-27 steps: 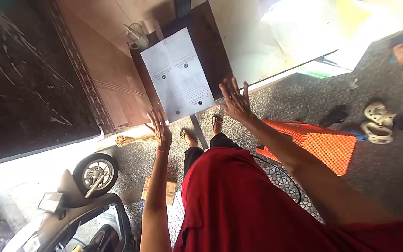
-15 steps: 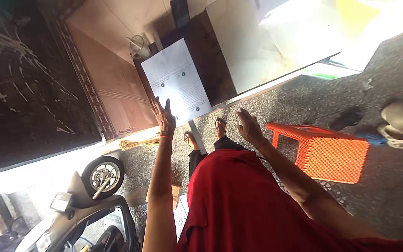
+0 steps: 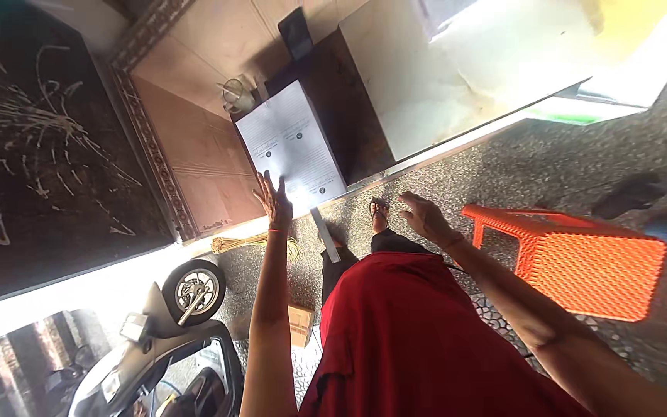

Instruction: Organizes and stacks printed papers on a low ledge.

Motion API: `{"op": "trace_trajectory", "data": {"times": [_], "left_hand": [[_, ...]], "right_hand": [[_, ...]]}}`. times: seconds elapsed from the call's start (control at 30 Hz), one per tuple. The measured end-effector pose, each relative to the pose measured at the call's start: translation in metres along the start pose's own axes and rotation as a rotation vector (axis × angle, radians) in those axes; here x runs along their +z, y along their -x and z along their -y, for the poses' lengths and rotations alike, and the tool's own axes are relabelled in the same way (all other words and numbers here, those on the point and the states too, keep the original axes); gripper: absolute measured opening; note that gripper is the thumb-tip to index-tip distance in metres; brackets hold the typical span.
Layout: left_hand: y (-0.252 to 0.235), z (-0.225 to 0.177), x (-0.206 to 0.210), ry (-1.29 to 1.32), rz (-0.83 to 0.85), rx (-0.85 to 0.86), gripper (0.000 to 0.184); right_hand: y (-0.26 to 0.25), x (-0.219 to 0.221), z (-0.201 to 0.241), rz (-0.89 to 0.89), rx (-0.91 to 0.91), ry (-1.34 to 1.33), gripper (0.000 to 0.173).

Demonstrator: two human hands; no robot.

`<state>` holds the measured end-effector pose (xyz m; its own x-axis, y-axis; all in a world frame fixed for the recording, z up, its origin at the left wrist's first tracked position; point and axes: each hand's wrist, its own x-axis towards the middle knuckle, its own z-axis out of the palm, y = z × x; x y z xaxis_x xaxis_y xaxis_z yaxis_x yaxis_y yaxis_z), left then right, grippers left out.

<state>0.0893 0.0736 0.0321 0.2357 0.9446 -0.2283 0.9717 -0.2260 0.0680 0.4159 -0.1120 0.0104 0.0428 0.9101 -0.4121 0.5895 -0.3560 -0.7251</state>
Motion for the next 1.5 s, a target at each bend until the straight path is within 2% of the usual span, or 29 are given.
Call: {"op": "trace_trajectory", "data": {"times": [0.13, 0.27, 0.37, 0.43, 0.47, 0.67, 0.87, 1.03, 1.2, 1.4, 1.5], "left_hand": [[-0.004, 0.003, -0.002, -0.048, 0.102, 0.022, 0.064], [0.000, 0.004, -0.009, -0.035, 0.141, 0.088, 0.068], [-0.009, 0.002, -0.012, -0.035, 0.212, 0.058, 0.072], [-0.005, 0.004, -0.019, -0.001, 0.234, 0.093, 0.069], [-0.006, 0.006, -0.020, 0.002, 0.247, 0.109, 0.069], [-0.015, 0.012, -0.023, -0.040, 0.317, 0.156, 0.071], [-0.016, 0.012, -0.032, -0.071, 0.372, 0.207, 0.058], [-0.017, 0.012, -0.035, -0.119, 0.389, 0.227, 0.062], [-0.016, 0.011, -0.033, -0.124, 0.390, 0.218, 0.057], [-0.015, 0.011, -0.031, -0.141, 0.390, 0.209, 0.054], [-0.015, 0.013, -0.031, -0.120, 0.381, 0.239, 0.048]], "right_hand": [[-0.008, 0.025, 0.017, 0.181, -0.028, -0.112, 0.034], [-0.008, 0.057, 0.056, 0.401, -0.004, -0.351, 0.039], [-0.008, 0.081, 0.084, 0.470, 0.039, -0.377, 0.049], [-0.008, 0.104, 0.093, 0.457, 0.066, -0.350, 0.057], [-0.007, 0.115, 0.097, 0.432, 0.071, -0.339, 0.055], [0.006, 0.166, 0.111, 0.186, 0.237, -0.493, 0.030], [0.012, 0.186, 0.110, 0.014, 0.336, -0.691, 0.022], [0.014, 0.188, 0.109, -0.017, 0.317, -0.668, 0.021], [0.023, 0.192, 0.094, -0.009, 0.289, -0.675, 0.019], [0.074, 0.184, 0.088, 0.010, 0.349, -0.720, 0.017], [0.102, 0.195, 0.057, 0.014, 0.318, -0.635, 0.017]]}}
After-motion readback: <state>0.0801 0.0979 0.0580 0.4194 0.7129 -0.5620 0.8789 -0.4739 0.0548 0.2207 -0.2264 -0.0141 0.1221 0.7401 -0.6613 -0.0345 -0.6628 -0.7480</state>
